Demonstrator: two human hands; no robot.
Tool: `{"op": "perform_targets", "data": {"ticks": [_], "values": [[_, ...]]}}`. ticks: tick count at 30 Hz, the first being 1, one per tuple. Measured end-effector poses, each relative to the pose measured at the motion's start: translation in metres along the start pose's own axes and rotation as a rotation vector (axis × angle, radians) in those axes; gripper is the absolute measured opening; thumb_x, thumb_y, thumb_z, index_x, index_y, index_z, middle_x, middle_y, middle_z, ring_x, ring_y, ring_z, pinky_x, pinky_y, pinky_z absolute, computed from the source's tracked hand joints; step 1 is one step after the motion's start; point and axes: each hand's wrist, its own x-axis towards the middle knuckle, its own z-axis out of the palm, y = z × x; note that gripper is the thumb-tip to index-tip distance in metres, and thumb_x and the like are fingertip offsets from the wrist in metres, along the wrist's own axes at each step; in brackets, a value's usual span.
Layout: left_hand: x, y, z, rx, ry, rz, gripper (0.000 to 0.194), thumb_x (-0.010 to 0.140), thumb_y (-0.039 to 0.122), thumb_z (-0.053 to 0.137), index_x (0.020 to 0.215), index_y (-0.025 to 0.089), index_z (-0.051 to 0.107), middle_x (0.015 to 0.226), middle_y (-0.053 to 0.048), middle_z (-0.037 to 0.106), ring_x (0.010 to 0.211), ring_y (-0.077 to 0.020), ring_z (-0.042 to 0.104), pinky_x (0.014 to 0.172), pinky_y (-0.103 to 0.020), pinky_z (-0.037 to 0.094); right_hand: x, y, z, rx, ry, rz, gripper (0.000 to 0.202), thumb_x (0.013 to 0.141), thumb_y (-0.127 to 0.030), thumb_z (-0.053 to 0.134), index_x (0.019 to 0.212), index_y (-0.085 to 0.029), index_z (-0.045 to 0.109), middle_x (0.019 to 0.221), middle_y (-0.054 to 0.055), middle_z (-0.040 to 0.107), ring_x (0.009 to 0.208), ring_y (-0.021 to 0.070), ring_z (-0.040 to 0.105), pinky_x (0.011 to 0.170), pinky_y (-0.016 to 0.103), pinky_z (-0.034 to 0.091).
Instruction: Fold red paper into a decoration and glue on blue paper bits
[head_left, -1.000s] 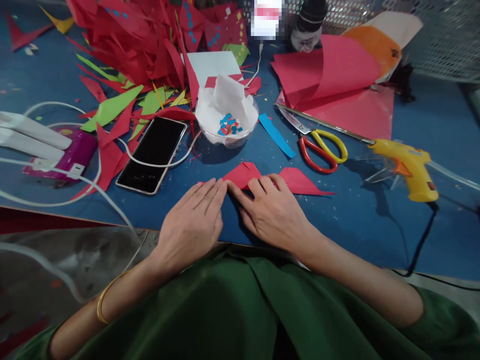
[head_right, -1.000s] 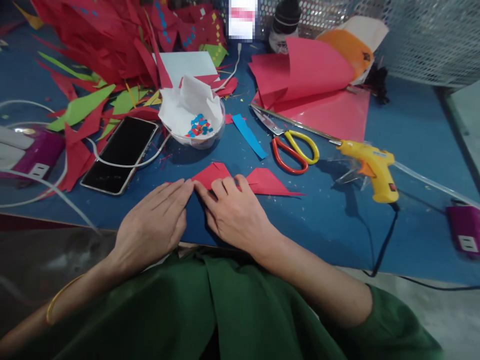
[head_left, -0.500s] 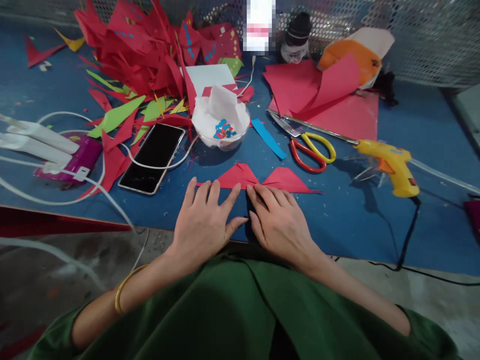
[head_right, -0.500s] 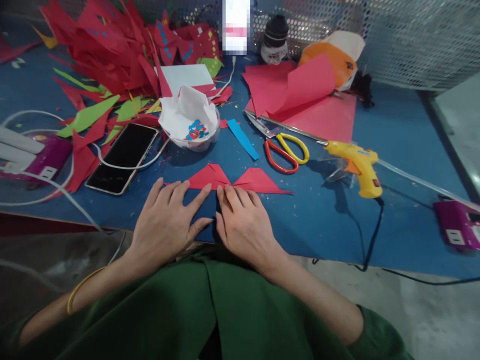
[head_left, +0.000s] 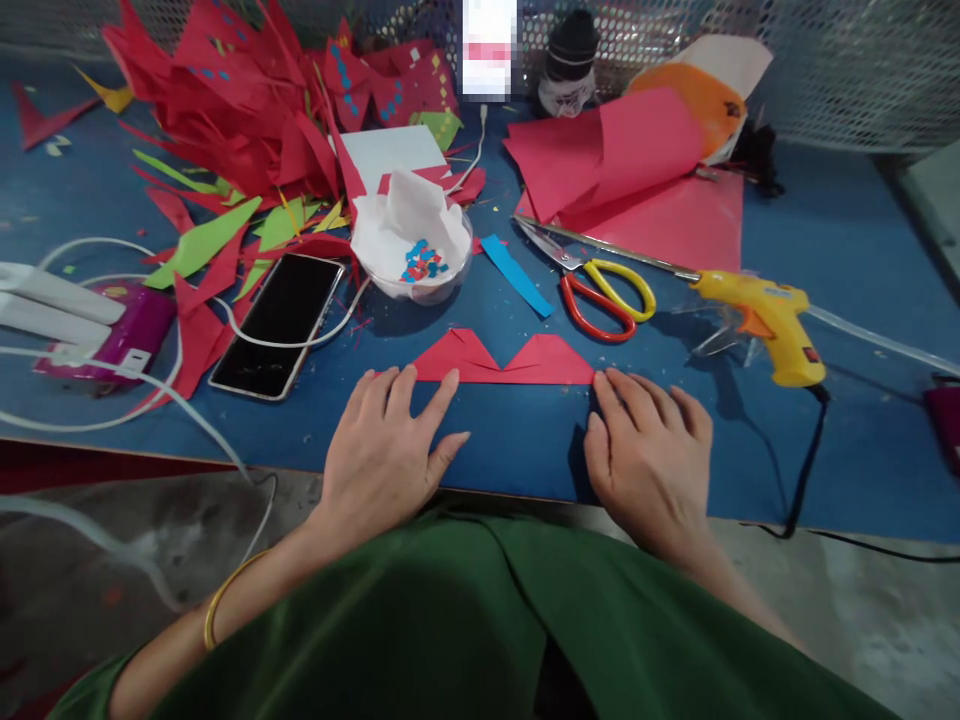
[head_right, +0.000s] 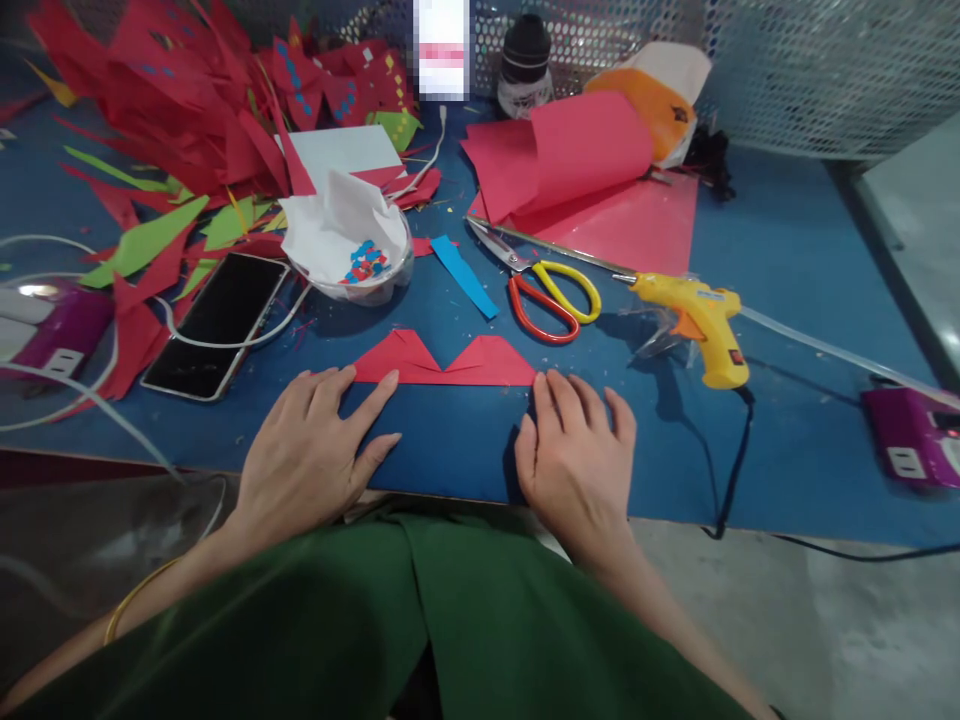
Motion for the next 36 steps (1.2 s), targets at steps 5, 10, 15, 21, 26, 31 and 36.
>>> {"op": "perform_targets", "data": {"ticks": [5, 10, 15, 21, 26, 31, 36], "values": [[-0.001, 0.000, 0.001, -0.035, 0.024, -0.029, 0.050, 0.098, 0.039, 0.046, 0.138, 0.013, 0.059, 0.123, -0.024, 0.061, 0.115, -0.0392, 0.059, 0.094, -0.053, 0.051, -0.005, 0.004, 0.005, -0.045, 0.049, 0.016, 0.040, 0.094, -0.024, 0.049, 0.129, -0.010, 0.062, 0.129, 0.014, 0.068, 0.116, 0.0318, 0.061, 0.106, 0.051, 0.037], [-0.014, -0.012, 0.002, -0.064, 0.081, -0.080, 0.048, 0.100, 0.037, 0.044, 0.135, 0.010, 0.060, 0.132, -0.023, 0.061, 0.122, -0.0371, 0.057, 0.106, -0.057, 0.042, -0.004, 0.002, 0.004, -0.068, 0.045, 0.006, 0.039, 0.095, -0.024, 0.047, 0.127, -0.009, 0.064, 0.128, 0.014, 0.069, 0.115, 0.0323, 0.063, 0.106, 0.051, 0.038], [-0.026, -0.031, 0.004, -0.042, 0.102, -0.151, 0.047, 0.099, 0.038, 0.044, 0.133, 0.011, 0.062, 0.135, -0.021, 0.061, 0.125, -0.0385, 0.056, 0.110, -0.060, 0.037, -0.005, 0.001, 0.004, -0.090, 0.051, -0.003, 0.038, 0.095, -0.023, 0.046, 0.125, -0.008, 0.065, 0.128, 0.014, 0.069, 0.114, 0.0326, 0.063, 0.104, 0.051, 0.040], [-0.030, -0.029, 0.003, -0.063, 0.264, -0.211, 0.054, 0.096, 0.041, 0.050, 0.141, 0.010, 0.052, 0.143, -0.022, 0.055, 0.132, -0.0377, 0.052, 0.112, -0.056, 0.039, -0.005, 0.001, 0.006, -0.078, 0.058, 0.000, 0.039, 0.096, -0.025, 0.046, 0.126, -0.009, 0.064, 0.127, 0.014, 0.069, 0.115, 0.0324, 0.063, 0.104, 0.051, 0.040], [-0.012, -0.004, 0.003, -0.188, 0.301, 0.028, 0.052, 0.097, 0.035, 0.051, 0.142, 0.007, 0.050, 0.143, -0.017, 0.057, 0.136, -0.0331, 0.048, 0.114, -0.048, 0.040, -0.004, 0.000, 0.007, -0.065, 0.040, 0.025, 0.040, 0.097, -0.026, 0.044, 0.127, -0.009, 0.064, 0.129, 0.013, 0.068, 0.117, 0.0320, 0.061, 0.106, 0.051, 0.039], [0.010, 0.018, 0.009, -0.240, 0.120, 0.301, 0.063, 0.100, 0.051, 0.041, 0.142, 0.005, 0.050, 0.149, -0.015, 0.052, 0.139, -0.0310, 0.046, 0.115, -0.046, 0.039, -0.004, 0.001, 0.006, -0.043, 0.014, 0.045, 0.040, 0.097, -0.025, 0.043, 0.128, -0.010, 0.063, 0.130, 0.013, 0.068, 0.118, 0.0319, 0.061, 0.109, 0.053, 0.036], [0.014, 0.021, 0.010, -0.220, 0.083, 0.310, 0.067, 0.099, 0.055, 0.042, 0.142, 0.004, 0.051, 0.148, -0.016, 0.053, 0.136, -0.0323, 0.049, 0.114, -0.048, 0.039, -0.001, -0.007, -0.004, 0.026, 0.090, 0.041, 0.051, 0.095, -0.026, 0.046, 0.141, -0.003, 0.050, 0.137, 0.020, 0.061, 0.132, 0.0359, 0.052, 0.113, 0.057, 0.031]]}}
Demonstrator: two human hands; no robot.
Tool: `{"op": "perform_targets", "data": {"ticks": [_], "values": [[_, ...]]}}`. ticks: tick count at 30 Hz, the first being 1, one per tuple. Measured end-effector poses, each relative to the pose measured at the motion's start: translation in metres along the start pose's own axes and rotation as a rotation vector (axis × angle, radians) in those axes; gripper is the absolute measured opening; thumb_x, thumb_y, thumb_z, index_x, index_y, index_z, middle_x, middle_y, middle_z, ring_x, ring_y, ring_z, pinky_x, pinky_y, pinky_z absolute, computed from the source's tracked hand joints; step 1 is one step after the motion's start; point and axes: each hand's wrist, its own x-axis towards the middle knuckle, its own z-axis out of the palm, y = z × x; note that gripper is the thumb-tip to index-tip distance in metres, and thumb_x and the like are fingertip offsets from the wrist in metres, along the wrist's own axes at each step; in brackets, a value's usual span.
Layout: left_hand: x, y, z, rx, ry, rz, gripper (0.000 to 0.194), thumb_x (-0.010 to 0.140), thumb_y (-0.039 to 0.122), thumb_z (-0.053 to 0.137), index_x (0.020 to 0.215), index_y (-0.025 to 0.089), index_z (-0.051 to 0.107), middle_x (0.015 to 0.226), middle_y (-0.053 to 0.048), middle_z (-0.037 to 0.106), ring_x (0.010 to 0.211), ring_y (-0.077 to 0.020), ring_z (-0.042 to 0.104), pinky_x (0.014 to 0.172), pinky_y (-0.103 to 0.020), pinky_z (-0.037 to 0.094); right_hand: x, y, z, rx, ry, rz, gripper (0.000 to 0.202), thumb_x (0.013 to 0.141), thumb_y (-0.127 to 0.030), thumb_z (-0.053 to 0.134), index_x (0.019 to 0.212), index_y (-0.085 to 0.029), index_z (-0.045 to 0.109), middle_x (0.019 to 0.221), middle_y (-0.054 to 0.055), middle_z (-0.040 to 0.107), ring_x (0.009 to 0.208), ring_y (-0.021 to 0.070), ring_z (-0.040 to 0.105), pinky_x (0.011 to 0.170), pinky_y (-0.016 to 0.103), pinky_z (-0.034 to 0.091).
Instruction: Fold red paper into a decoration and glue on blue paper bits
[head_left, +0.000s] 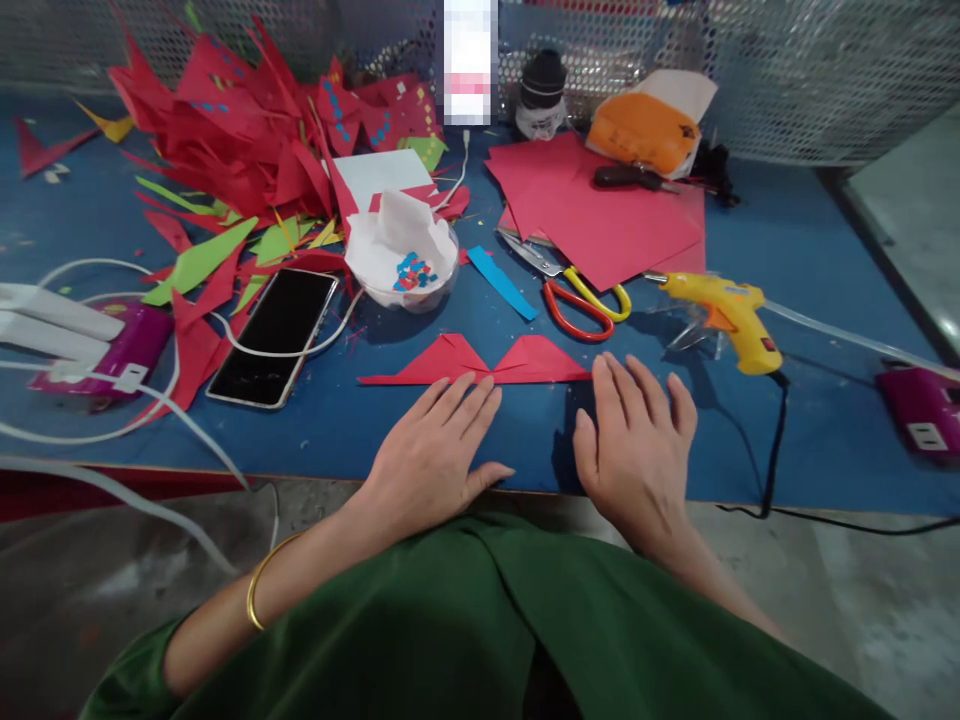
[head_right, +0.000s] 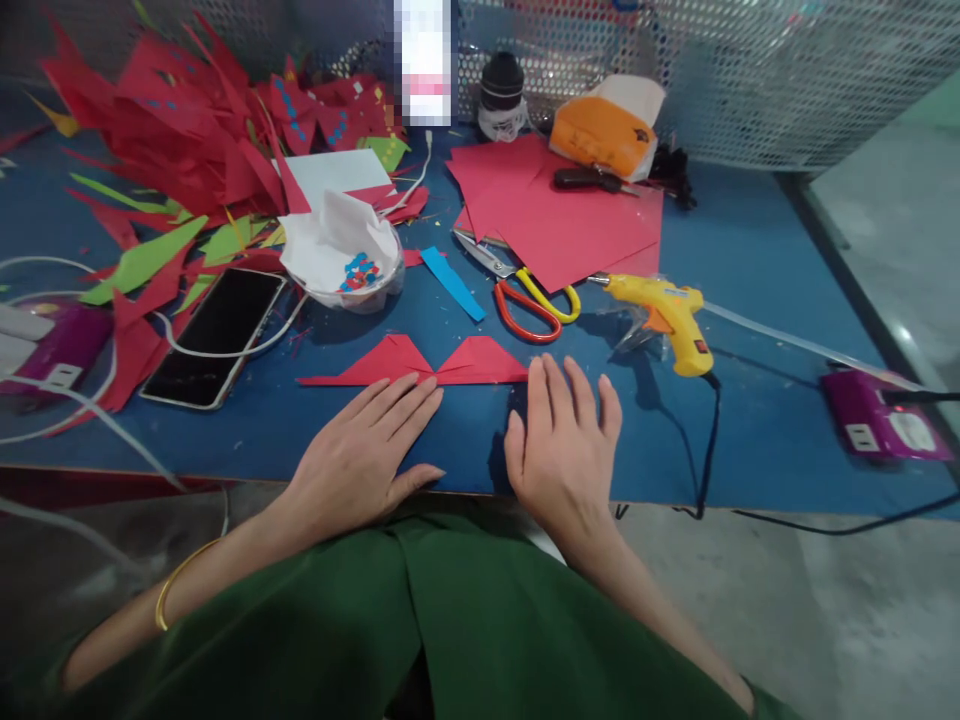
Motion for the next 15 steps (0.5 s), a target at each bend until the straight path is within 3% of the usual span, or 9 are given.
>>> {"op": "perform_targets", "data": {"ticks": [2, 5, 7, 10, 15], "values": [[0.000, -0.001, -0.001, 0.003, -0.010, 0.003, 0.065, 0.099, 0.052, 0.043, 0.142, 0.004, 0.050, 0.148, -0.017, 0.053, 0.135, -0.0332, 0.050, 0.113, -0.049, 0.040, 0.005, -0.011, -0.003, 0.124, 0.002, -0.081, 0.057, 0.095, -0.027, 0.044, 0.146, 0.000, 0.042, 0.140, 0.021, 0.059, 0.135, 0.0331, 0.049, 0.115, 0.054, 0.031], [0.001, -0.001, -0.001, -0.010, -0.024, 0.006, 0.059, 0.097, 0.042, 0.047, 0.140, 0.002, 0.053, 0.145, -0.019, 0.055, 0.135, -0.0349, 0.050, 0.112, -0.050, 0.041, 0.013, -0.030, 0.000, 0.310, -0.084, -0.299, 0.056, 0.095, -0.025, 0.040, 0.143, 0.003, 0.043, 0.142, 0.020, 0.058, 0.135, 0.0278, 0.051, 0.116, 0.047, 0.034], [0.001, -0.002, 0.000, -0.022, -0.021, 0.003, 0.056, 0.094, 0.035, 0.048, 0.138, 0.001, 0.055, 0.144, -0.019, 0.056, 0.135, -0.0351, 0.049, 0.112, -0.050, 0.040, 0.016, -0.038, 0.005, 0.316, -0.110, -0.379, 0.056, 0.096, -0.027, 0.041, 0.140, 0.006, 0.046, 0.142, 0.022, 0.057, 0.134, 0.0285, 0.052, 0.116, 0.044, 0.035], [0.001, -0.002, 0.000, -0.024, -0.017, -0.008, 0.055, 0.095, 0.032, 0.045, 0.142, 0.004, 0.052, 0.147, -0.017, 0.053, 0.136, -0.0334, 0.049, 0.112, -0.051, 0.040, 0.015, -0.035, 0.010, 0.224, -0.118, -0.379, 0.058, 0.098, -0.032, 0.040, 0.138, 0.009, 0.048, 0.141, 0.025, 0.057, 0.133, 0.0316, 0.053, 0.115, 0.045, 0.037], [0.002, -0.002, -0.002, -0.008, -0.032, -0.011, 0.055, 0.100, 0.040, 0.042, 0.142, 0.006, 0.051, 0.149, -0.013, 0.052, 0.134, -0.0323, 0.050, 0.111, -0.051, 0.039, 0.002, -0.003, 0.006, 0.061, -0.149, -0.211, 0.060, 0.099, -0.035, 0.038, 0.140, 0.009, 0.045, 0.138, 0.027, 0.059, 0.130, 0.0332, 0.056, 0.111, 0.047, 0.041]]}}
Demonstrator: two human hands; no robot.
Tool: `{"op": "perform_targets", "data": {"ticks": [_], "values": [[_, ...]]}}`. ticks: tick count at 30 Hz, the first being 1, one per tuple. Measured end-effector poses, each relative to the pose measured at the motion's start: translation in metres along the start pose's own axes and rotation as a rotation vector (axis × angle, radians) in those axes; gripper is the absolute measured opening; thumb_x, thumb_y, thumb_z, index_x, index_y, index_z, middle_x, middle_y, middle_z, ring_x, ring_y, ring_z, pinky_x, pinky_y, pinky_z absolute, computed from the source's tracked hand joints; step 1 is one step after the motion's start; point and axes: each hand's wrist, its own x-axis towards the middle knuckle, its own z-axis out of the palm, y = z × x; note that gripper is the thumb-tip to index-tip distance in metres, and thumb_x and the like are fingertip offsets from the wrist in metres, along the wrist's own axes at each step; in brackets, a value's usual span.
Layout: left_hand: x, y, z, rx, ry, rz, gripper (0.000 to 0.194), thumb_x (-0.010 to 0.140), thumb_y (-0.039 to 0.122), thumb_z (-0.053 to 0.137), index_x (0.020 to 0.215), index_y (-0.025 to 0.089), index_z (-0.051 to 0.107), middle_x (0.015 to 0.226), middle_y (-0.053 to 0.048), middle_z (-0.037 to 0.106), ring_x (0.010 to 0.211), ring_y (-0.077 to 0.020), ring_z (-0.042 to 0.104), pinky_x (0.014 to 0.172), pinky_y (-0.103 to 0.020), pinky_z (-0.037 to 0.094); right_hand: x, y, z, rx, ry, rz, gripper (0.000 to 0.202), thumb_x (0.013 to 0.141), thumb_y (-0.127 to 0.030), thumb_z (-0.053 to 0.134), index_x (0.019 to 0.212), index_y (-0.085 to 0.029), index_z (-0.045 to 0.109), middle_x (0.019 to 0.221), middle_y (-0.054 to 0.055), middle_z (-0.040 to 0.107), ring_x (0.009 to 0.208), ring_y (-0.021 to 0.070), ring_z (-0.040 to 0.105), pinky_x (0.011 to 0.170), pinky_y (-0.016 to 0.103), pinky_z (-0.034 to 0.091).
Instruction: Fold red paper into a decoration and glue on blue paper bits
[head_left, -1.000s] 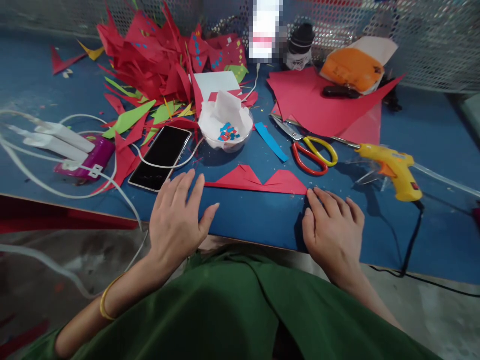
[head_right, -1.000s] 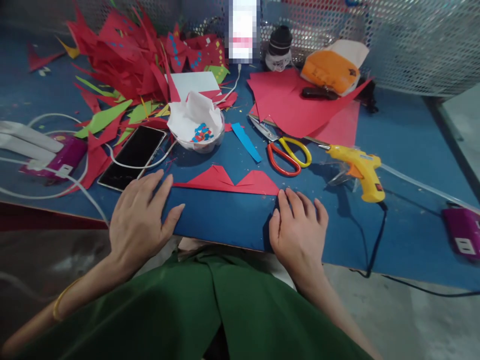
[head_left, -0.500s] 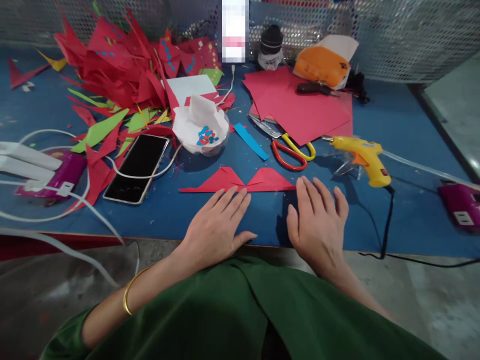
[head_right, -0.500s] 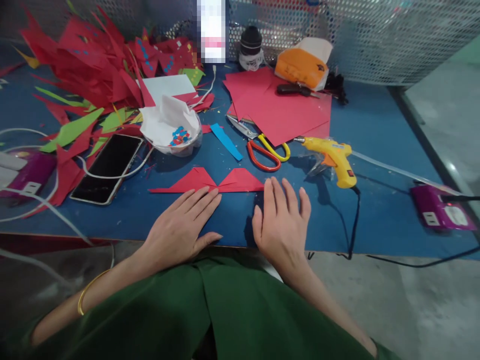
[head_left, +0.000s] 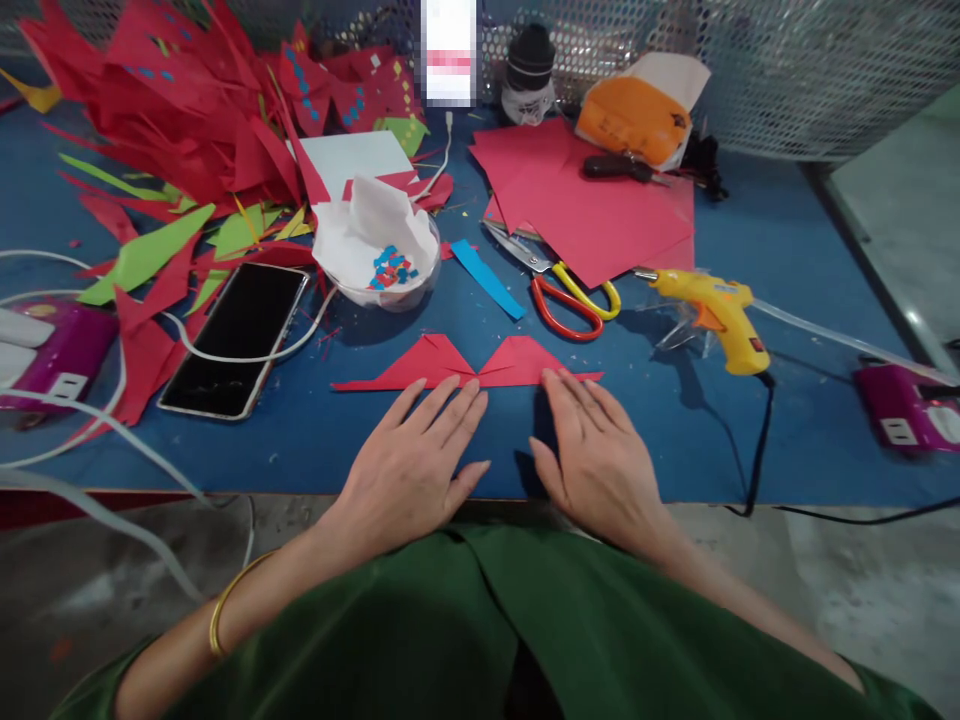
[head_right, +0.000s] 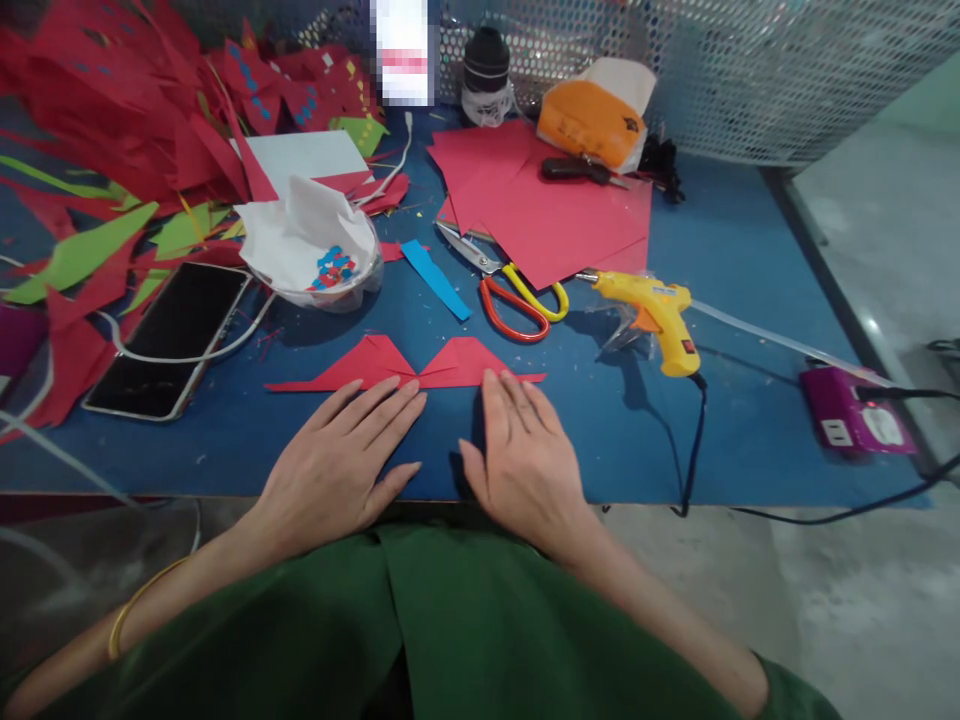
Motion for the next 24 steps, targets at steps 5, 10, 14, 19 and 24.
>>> {"op": "perform_targets", "data": {"ticks": [5, 10, 14, 19, 24], "values": [[0.000, 0.000, 0.001, -0.005, 0.016, 0.003, 0.056, 0.100, 0.041, 0.043, 0.142, 0.006, 0.051, 0.149, -0.014, 0.052, 0.135, -0.0327, 0.049, 0.111, -0.051, 0.039, -0.017, 0.020, -0.005, -0.115, -0.001, 0.265, 0.062, 0.097, -0.037, 0.041, 0.145, 0.002, 0.039, 0.134, 0.027, 0.061, 0.130, 0.0363, 0.055, 0.111, 0.056, 0.038], [0.001, 0.003, 0.003, -0.023, 0.025, -0.002, 0.057, 0.099, 0.042, 0.043, 0.141, 0.004, 0.052, 0.148, -0.016, 0.052, 0.134, -0.0341, 0.050, 0.112, -0.053, 0.039, -0.009, 0.001, -0.007, -0.036, 0.103, 0.152, 0.067, 0.096, -0.032, 0.044, 0.152, 0.001, 0.028, 0.147, 0.025, 0.051, 0.142, 0.0332, 0.043, 0.115, 0.051, 0.035], [-0.001, 0.003, 0.001, -0.027, 0.016, -0.011, 0.056, 0.097, 0.039, 0.046, 0.140, 0.004, 0.053, 0.148, -0.016, 0.053, 0.134, -0.0342, 0.050, 0.113, -0.053, 0.037, 0.008, -0.021, -0.002, 0.084, 0.072, -0.130, 0.065, 0.095, -0.029, 0.045, 0.149, 0.004, 0.032, 0.150, 0.022, 0.049, 0.145, 0.0294, 0.038, 0.119, 0.045, 0.032], [-0.006, 0.000, 0.000, -0.023, 0.031, -0.004, 0.055, 0.099, 0.035, 0.042, 0.144, 0.005, 0.048, 0.150, -0.015, 0.049, 0.138, -0.0293, 0.048, 0.117, -0.049, 0.034, 0.014, -0.027, 0.008, 0.121, -0.002, -0.177, 0.057, 0.098, -0.032, 0.040, 0.141, 0.006, 0.043, 0.143, 0.025, 0.055, 0.137, 0.0300, 0.049, 0.115, 0.044, 0.037], [-0.016, -0.006, -0.001, 0.008, 0.068, -0.066, 0.057, 0.103, 0.043, 0.037, 0.142, 0.004, 0.050, 0.146, -0.017, 0.053, 0.134, -0.0287, 0.053, 0.116, -0.049, 0.035, 0.003, -0.017, 0.006, 0.060, -0.006, -0.030, 0.060, 0.098, -0.034, 0.041, 0.146, 0.003, 0.037, 0.141, 0.025, 0.057, 0.134, 0.0308, 0.053, 0.112, 0.047, 0.040]]}}
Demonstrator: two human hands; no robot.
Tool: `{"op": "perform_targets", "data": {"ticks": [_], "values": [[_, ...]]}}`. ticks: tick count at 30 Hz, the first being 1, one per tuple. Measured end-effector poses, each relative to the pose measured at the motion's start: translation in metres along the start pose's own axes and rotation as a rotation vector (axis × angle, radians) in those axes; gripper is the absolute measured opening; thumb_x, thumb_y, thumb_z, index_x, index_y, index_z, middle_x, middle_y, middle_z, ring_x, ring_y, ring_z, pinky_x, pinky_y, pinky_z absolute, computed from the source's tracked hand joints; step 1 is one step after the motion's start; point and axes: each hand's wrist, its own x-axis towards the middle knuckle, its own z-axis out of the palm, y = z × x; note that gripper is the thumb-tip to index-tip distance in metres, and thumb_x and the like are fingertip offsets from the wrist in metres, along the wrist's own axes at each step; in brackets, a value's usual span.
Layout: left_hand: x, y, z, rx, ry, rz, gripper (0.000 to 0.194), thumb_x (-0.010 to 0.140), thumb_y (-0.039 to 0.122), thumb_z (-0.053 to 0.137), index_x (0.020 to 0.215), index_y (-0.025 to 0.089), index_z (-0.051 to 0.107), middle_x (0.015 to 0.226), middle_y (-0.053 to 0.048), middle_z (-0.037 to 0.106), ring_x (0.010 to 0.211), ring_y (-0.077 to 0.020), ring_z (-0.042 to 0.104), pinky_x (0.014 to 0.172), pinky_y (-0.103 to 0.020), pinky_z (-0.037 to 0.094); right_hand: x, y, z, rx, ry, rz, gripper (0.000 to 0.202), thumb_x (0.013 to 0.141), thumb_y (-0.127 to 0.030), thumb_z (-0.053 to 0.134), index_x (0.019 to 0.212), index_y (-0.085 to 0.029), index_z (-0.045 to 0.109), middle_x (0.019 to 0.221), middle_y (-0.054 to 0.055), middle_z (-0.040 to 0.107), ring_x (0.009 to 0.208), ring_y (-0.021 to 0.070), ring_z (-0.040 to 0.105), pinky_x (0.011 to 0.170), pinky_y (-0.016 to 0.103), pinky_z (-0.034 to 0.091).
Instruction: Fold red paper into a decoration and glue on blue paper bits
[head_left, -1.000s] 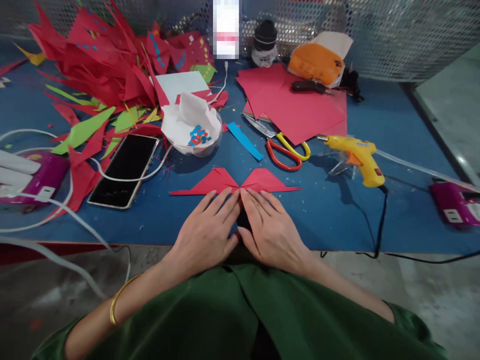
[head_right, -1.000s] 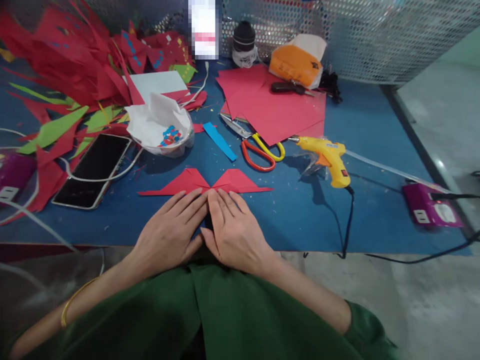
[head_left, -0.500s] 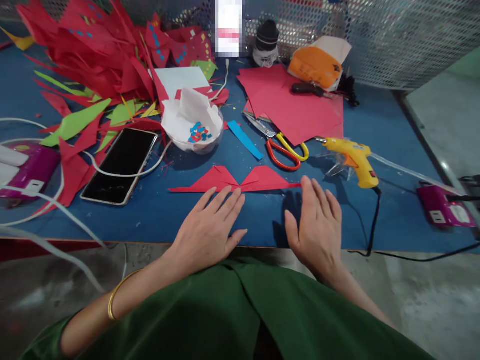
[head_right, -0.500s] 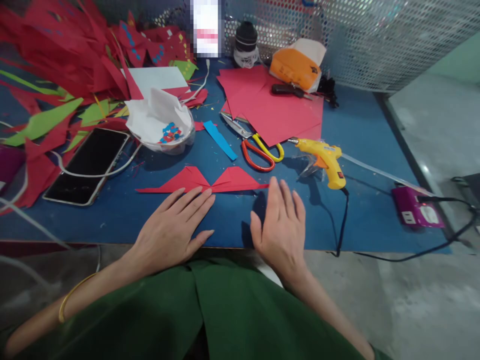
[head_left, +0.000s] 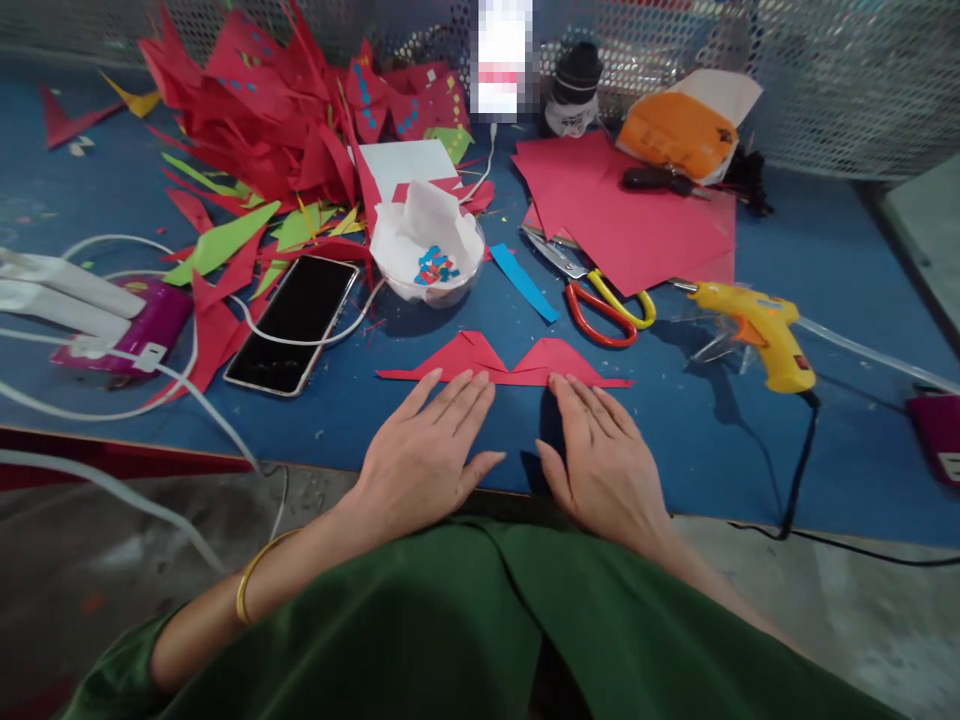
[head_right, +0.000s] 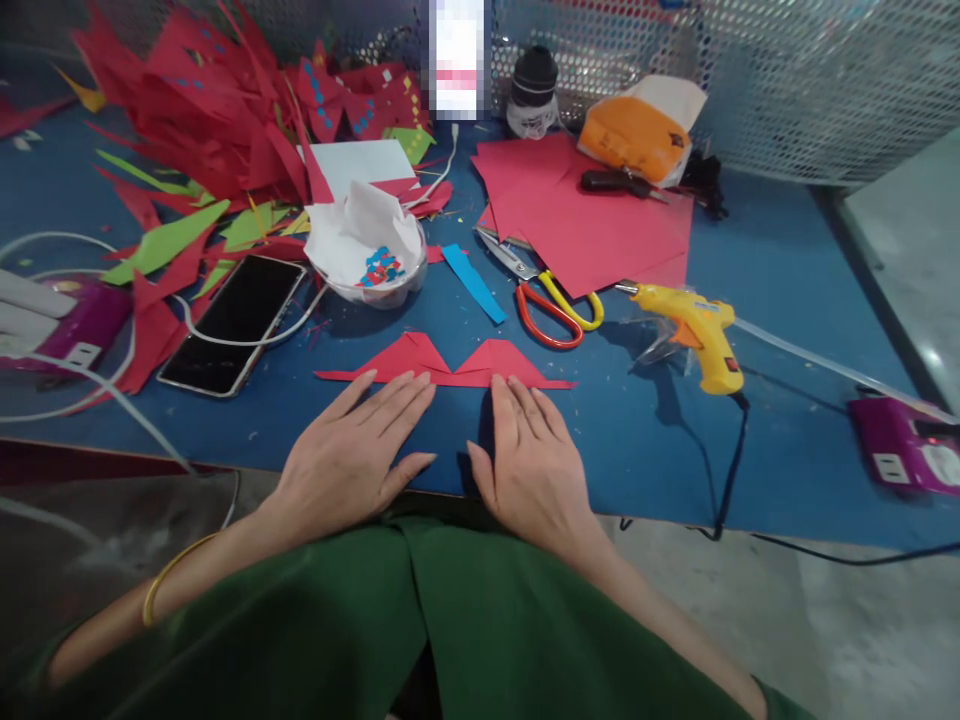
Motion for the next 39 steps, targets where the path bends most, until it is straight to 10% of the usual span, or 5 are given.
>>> {"op": "perform_targets", "data": {"ticks": [14, 21, 27, 32, 39], "values": [[-0.042, -0.022, -0.013, 0.119, 0.046, -0.346, 0.052, 0.102, 0.043, 0.040, 0.145, 0.016, 0.048, 0.145, -0.013, 0.056, 0.135, -0.0370, 0.051, 0.116, -0.065, 0.022, -0.016, 0.015, -0.003, -0.074, 0.071, 0.188, 0.057, 0.096, -0.033, 0.045, 0.143, 0.001, 0.042, 0.134, 0.023, 0.063, 0.129, 0.0339, 0.055, 0.112, 0.053, 0.036], [0.002, -0.011, -0.018, 0.121, 0.259, -0.294, 0.031, 0.098, 0.026, 0.051, 0.124, 0.018, 0.066, 0.126, -0.011, 0.070, 0.121, -0.0309, 0.062, 0.114, -0.058, 0.034, -0.014, 0.015, 0.001, -0.044, 0.046, 0.193, 0.057, 0.099, -0.034, 0.040, 0.144, 0.001, 0.042, 0.138, 0.023, 0.060, 0.132, 0.0344, 0.052, 0.112, 0.054, 0.034], [0.045, -0.016, -0.005, -0.016, 0.080, 0.003, 0.030, 0.096, 0.027, 0.054, 0.118, 0.014, 0.070, 0.123, -0.015, 0.070, 0.117, -0.0300, 0.063, 0.104, -0.051, 0.048, -0.019, 0.018, -0.002, 0.124, 0.180, 0.204, 0.057, 0.099, -0.031, 0.040, 0.152, -0.010, 0.033, 0.141, 0.020, 0.058, 0.130, 0.0298, 0.055, 0.107, 0.051, 0.043], [0.042, -0.017, 0.007, -0.033, 0.146, 0.053, 0.033, 0.099, 0.024, 0.044, 0.112, 0.017, 0.074, 0.115, -0.013, 0.074, 0.105, -0.0270, 0.069, 0.092, -0.046, 0.057, -0.022, 0.072, -0.036, -0.015, 0.484, 0.537, 0.051, 0.097, -0.040, 0.046, 0.138, -0.011, 0.051, 0.123, 0.020, 0.068, 0.112, 0.0306, 0.064, 0.093, 0.047, 0.050], [0.035, -0.014, 0.011, -0.063, 0.229, 0.025, 0.031, 0.099, 0.025, 0.045, 0.108, 0.018, 0.074, 0.111, -0.010, 0.076, 0.103, -0.0253, 0.071, 0.091, -0.043, 0.058, 0.000, 0.159, -0.067, 0.301, 0.016, 1.031, 0.036, 0.086, -0.050, 0.059, 0.082, -0.015, 0.066, 0.085, 0.017, 0.072, 0.090, 0.0325, 0.069, 0.077, 0.042, 0.049]]}}
